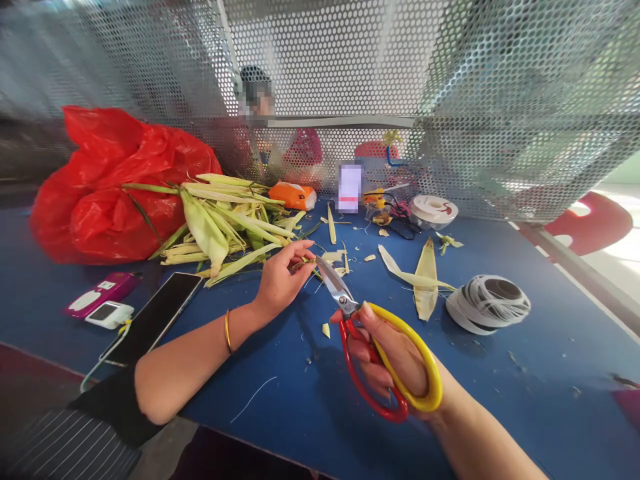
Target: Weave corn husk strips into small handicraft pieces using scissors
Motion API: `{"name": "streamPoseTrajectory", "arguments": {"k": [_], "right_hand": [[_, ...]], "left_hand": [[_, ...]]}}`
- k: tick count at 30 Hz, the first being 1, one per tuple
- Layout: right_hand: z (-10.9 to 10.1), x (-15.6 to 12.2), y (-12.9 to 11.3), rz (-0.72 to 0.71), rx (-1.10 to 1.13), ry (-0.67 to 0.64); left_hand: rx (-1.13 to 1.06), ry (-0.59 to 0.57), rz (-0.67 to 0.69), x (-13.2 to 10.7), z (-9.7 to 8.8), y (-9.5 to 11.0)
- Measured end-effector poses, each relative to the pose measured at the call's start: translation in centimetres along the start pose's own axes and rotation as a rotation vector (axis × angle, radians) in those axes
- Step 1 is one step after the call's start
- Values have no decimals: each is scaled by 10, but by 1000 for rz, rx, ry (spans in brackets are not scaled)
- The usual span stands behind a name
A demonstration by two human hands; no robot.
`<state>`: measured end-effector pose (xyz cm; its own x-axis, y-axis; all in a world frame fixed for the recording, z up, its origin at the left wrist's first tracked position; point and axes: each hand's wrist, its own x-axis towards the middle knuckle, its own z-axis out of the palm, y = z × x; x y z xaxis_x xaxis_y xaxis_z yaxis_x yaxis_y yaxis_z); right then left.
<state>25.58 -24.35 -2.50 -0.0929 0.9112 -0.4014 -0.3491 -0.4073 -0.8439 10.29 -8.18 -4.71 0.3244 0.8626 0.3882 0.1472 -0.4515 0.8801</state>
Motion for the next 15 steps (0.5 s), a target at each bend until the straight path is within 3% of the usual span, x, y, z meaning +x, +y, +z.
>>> {"name": "streamPoseTrajectory", "arguments": {"k": [3, 5, 7, 9, 11, 15], "right_hand": [[-3, 2, 2, -211, -159, 103], [-10, 6, 1, -340, -330, 268], [-17, 10, 1, -380, -625, 495], [-22, 14, 2, -336, -1025, 699], [-23, 19, 4, -226, -1393, 792], [-14, 24, 13, -114, -1775, 710]], "left_hand": [[-208, 16, -211, 2, 1, -2], [-442, 0, -453, 3, 2, -2], [-676, -27, -670, 3, 1, 0], [-853, -35, -795, 1, 1, 3], [-962, -36, -834, -1, 0, 5], [-1062, -23, -837, -3, 0, 8]]}}
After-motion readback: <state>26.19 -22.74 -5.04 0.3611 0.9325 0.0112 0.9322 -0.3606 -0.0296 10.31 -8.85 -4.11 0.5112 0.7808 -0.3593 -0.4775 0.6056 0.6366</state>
